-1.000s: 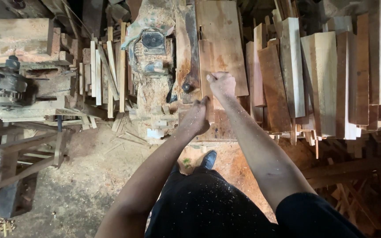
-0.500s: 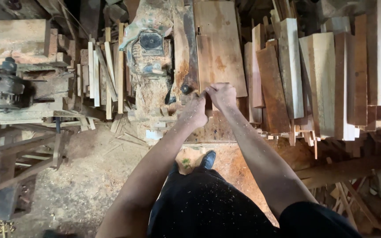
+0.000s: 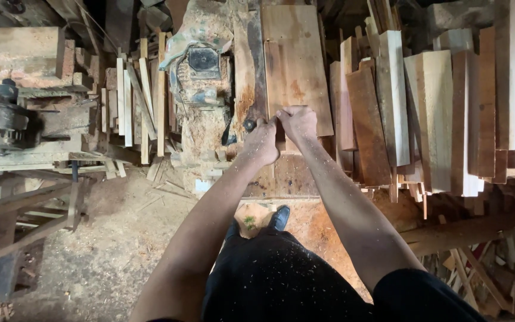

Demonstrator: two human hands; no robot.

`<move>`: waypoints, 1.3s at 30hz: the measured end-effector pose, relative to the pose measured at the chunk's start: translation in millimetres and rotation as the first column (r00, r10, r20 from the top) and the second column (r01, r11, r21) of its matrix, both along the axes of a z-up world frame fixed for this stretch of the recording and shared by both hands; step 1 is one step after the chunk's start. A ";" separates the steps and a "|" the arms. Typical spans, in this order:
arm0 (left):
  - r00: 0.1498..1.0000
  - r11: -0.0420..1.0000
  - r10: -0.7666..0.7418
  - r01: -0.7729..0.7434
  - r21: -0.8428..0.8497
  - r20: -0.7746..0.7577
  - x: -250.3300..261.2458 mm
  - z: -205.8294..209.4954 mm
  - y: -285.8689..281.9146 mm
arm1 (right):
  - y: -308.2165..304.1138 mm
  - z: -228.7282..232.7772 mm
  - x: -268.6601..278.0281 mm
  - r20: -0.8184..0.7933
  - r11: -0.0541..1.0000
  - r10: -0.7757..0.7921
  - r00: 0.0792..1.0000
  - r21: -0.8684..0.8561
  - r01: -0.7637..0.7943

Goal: Feeding thin wooden strips into a woodworking machine for processing

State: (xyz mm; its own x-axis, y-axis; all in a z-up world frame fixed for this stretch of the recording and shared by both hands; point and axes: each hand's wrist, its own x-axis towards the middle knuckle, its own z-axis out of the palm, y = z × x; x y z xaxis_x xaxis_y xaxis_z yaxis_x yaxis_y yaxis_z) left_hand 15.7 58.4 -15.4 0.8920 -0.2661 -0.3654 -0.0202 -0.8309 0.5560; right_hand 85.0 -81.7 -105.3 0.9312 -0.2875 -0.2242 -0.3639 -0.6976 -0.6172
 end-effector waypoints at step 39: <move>0.899 0.788 0.396 -0.436 -0.435 -0.185 -117.9 111.9 27.5 | -29.0 143.4 -156.4 0.656 0.898 0.275 0.703 0.084 -0.431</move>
